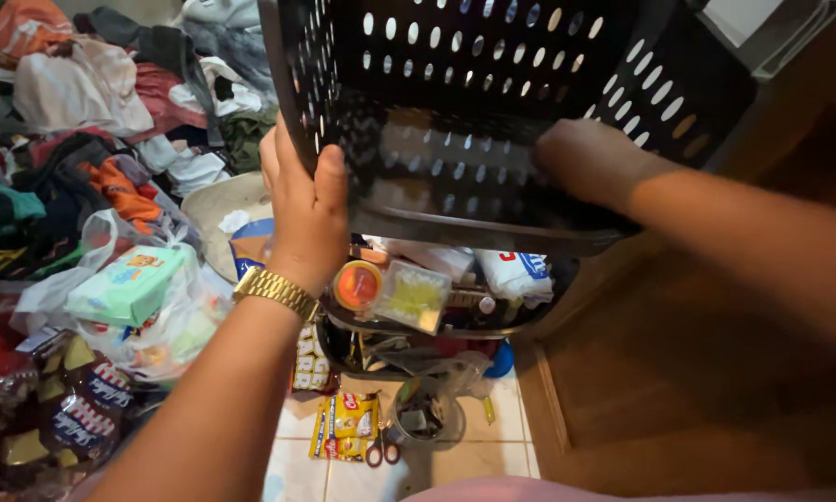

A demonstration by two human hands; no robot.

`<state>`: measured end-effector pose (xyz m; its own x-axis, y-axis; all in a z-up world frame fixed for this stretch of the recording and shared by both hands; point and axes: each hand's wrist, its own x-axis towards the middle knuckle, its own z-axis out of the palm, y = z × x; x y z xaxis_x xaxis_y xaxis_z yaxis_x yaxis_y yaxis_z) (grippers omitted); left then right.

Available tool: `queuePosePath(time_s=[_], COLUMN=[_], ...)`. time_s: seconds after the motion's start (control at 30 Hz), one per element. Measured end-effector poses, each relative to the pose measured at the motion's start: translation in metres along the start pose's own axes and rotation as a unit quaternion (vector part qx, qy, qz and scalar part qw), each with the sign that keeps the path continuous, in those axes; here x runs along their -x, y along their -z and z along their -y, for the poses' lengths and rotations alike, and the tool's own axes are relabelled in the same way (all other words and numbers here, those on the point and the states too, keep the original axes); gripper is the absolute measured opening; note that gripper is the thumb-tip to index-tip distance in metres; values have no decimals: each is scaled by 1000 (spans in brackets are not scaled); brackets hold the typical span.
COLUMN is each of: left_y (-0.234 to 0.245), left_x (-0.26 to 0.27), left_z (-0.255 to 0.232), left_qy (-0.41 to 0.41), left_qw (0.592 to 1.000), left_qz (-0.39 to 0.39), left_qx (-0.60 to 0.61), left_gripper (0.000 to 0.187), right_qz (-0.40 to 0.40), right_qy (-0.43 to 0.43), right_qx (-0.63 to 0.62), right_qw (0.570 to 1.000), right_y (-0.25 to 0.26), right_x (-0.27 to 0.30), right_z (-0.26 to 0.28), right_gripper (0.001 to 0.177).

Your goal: The person sits on the floor and sorts various items from plastic bags and a black basket. They use scissors to cut open yellow Champion drink sachets and place them on the floor, then handle other packaged goods and containers, moving them between the basket and the floor.

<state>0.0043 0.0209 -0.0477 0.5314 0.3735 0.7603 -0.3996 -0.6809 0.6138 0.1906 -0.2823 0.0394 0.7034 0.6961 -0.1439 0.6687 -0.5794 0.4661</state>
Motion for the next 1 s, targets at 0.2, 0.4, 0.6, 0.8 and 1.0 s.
queuePosePath(time_s=[0.2,0.4,0.6,0.8,1.0], left_y=[-6,-11,-15,-17,-6], left_x=[8,5,4,2,0], left_z=[2,-5,-6,-4,-8], left_qy=[6,29,26,-2,29], left_qw=[1000,998,998,999,999], left_qz=[-12,-38,-57,-40,-35], left_qx=[22,29,13,-31,5], left_gripper=[60,62,58,53,56], right_qz=[225,340,248,21,-102], right_qy=[110,-48,-82,-14,25], right_qx=[126,-64,-336,-695,-543], right_qw=[960,937,905,719,833], right_y=[-36,25,77,69,77], right_x=[-20,-4,8,-74,-128], right_z=[-16,18,56,164,166], right_gripper=[18,26,32,21,14])
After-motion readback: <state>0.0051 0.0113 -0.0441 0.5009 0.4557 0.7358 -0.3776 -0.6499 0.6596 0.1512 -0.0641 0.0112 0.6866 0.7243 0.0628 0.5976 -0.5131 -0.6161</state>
